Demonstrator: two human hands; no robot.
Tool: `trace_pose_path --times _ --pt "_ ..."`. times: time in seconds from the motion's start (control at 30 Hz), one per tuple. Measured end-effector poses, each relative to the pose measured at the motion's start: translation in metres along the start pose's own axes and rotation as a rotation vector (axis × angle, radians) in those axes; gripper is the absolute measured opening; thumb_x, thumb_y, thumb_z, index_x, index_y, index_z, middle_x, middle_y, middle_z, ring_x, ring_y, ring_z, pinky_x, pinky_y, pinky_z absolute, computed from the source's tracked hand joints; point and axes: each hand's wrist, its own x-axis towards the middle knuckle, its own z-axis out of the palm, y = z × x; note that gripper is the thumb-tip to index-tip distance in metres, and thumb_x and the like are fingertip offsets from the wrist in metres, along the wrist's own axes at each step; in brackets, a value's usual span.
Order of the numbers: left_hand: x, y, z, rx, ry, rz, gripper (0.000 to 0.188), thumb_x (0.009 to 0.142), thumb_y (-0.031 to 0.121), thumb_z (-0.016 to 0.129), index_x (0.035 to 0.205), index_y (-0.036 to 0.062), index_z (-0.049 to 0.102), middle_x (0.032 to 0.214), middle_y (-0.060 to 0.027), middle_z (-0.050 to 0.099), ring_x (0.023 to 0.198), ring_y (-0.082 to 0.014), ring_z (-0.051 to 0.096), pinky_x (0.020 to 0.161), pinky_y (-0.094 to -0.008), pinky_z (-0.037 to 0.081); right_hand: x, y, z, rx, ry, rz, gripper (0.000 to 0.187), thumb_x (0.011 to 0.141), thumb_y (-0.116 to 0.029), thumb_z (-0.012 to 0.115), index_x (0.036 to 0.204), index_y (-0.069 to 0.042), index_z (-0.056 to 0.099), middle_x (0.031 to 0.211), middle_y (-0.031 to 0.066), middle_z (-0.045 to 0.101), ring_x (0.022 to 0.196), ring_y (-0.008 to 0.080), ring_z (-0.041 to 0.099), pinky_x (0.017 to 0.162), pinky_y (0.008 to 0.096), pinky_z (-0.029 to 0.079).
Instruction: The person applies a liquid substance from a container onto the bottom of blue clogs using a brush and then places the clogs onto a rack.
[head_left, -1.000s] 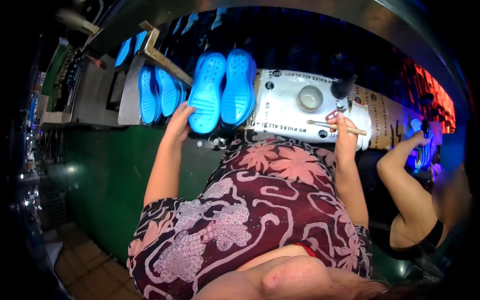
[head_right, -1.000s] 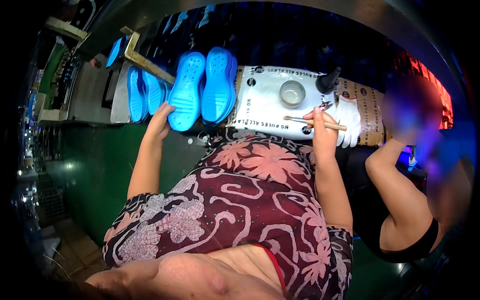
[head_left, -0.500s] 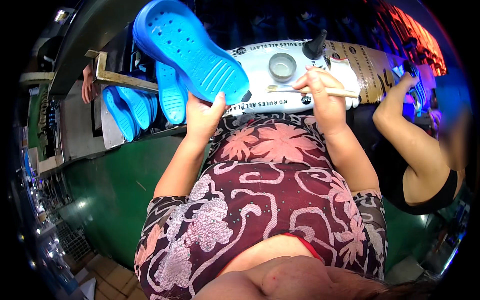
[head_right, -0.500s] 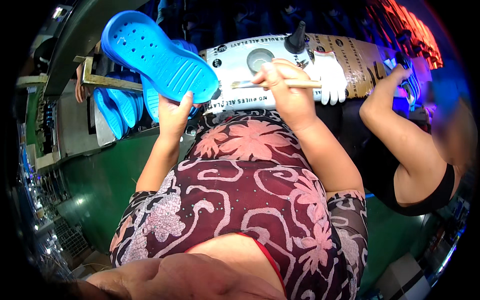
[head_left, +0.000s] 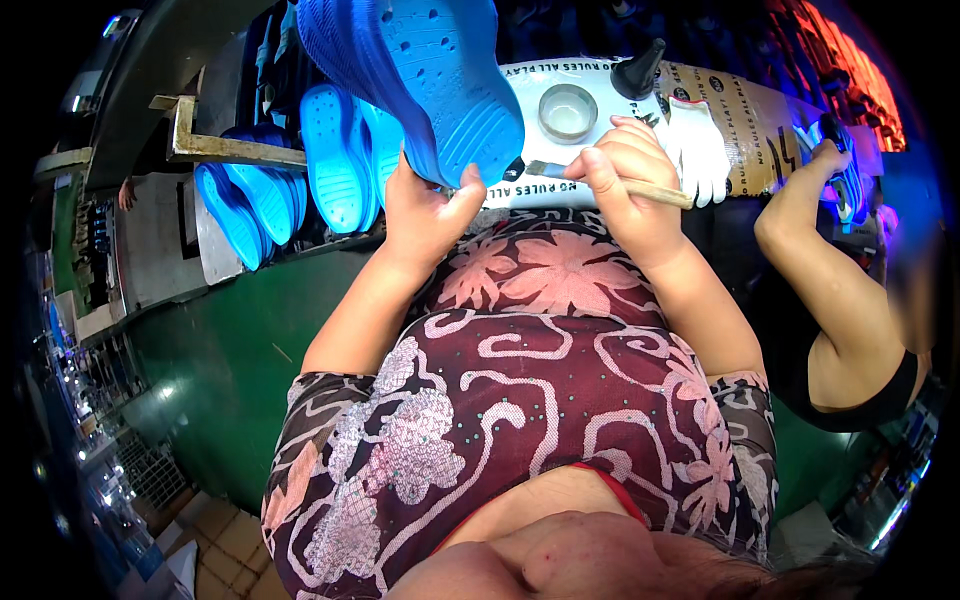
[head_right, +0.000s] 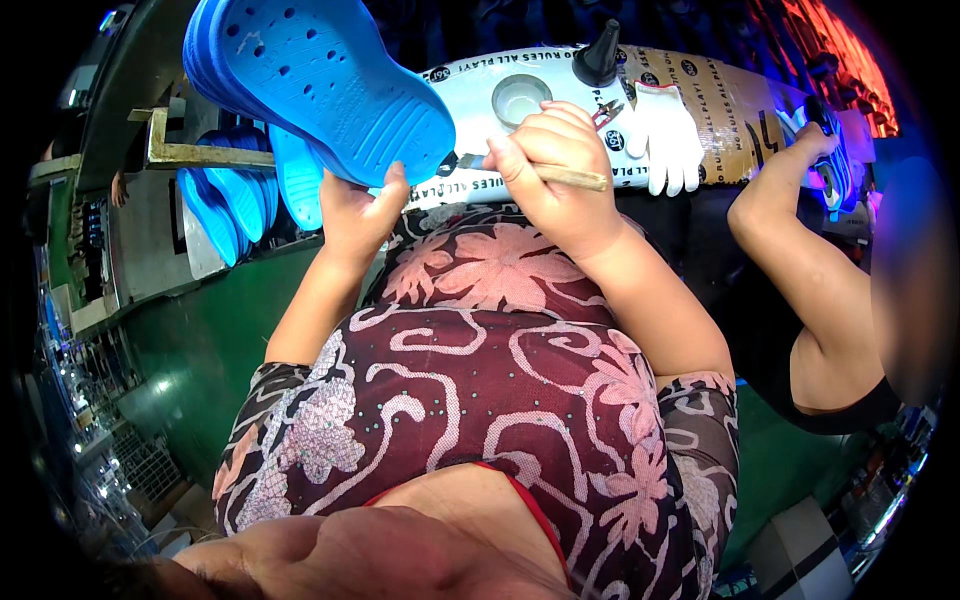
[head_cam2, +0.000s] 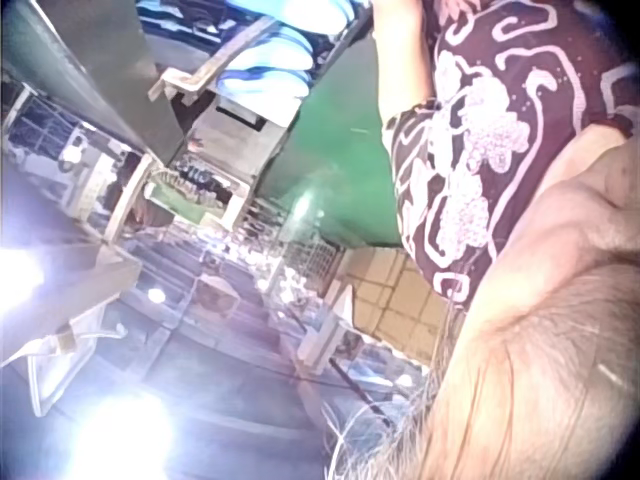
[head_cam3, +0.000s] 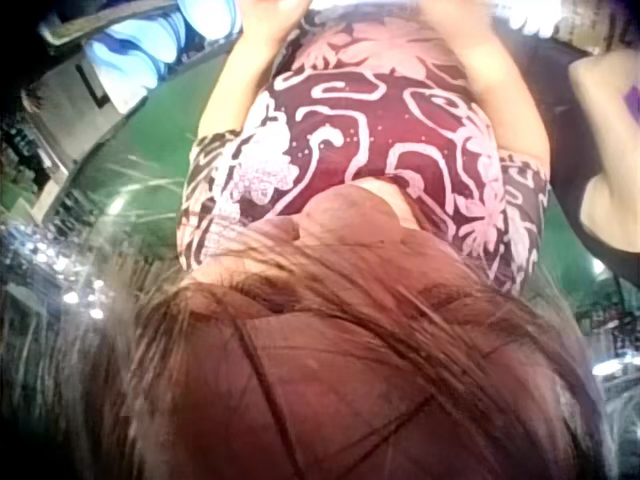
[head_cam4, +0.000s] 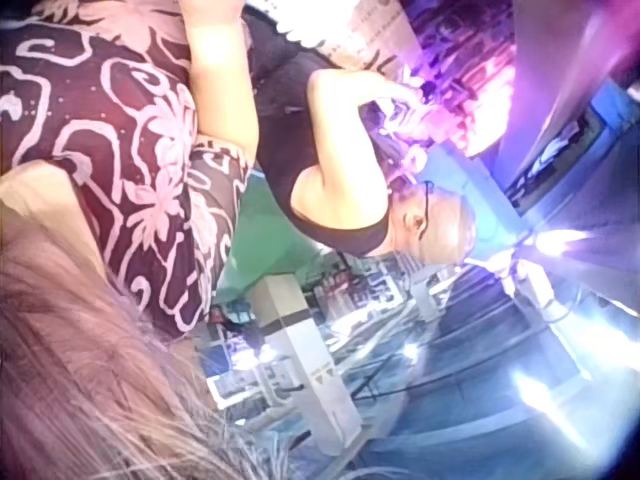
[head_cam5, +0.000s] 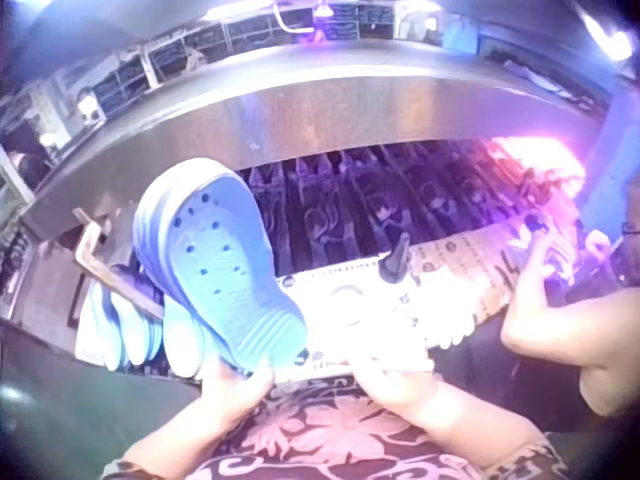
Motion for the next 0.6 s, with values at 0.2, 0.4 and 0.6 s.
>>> trace_pose_path --times 0.2,0.4,0.6 --pt "-0.001 0.000 0.001 0.083 0.006 0.063 0.039 0.072 0.002 0.063 0.108 -0.0044 0.049 0.084 -0.0114 0.065 0.073 -0.0139 0.063 0.066 -0.0273 0.050 0.004 -0.004 0.008 -0.044 -0.063 -0.061 0.023 0.083 -0.017 0.061 0.062 -0.007 0.062 0.057 0.0038 0.054 0.059 0.0223 0.053 0.078 0.0375 0.041" --pt "-0.002 -0.006 -0.001 0.098 0.017 0.146 0.041 0.071 0.003 0.064 0.109 -0.0045 0.049 0.086 -0.0131 0.065 0.074 -0.0170 0.065 0.067 -0.0287 0.051 0.002 -0.004 0.001 -0.076 -0.017 -0.048 0.022 0.082 -0.017 0.062 0.062 -0.008 0.062 0.057 0.0042 0.054 0.058 0.0223 0.053 0.077 0.0359 0.041" --pt "-0.002 -0.005 -0.002 0.136 0.026 0.161 0.045 0.071 0.003 0.064 0.112 -0.0057 0.047 0.089 -0.0143 0.065 0.077 -0.0178 0.065 0.070 -0.0293 0.051 0.001 -0.013 0.008 -0.092 -0.053 -0.145 0.024 0.081 -0.020 0.063 0.060 -0.008 0.061 0.057 0.0023 0.055 0.056 0.0217 0.053 0.076 0.0364 0.042"
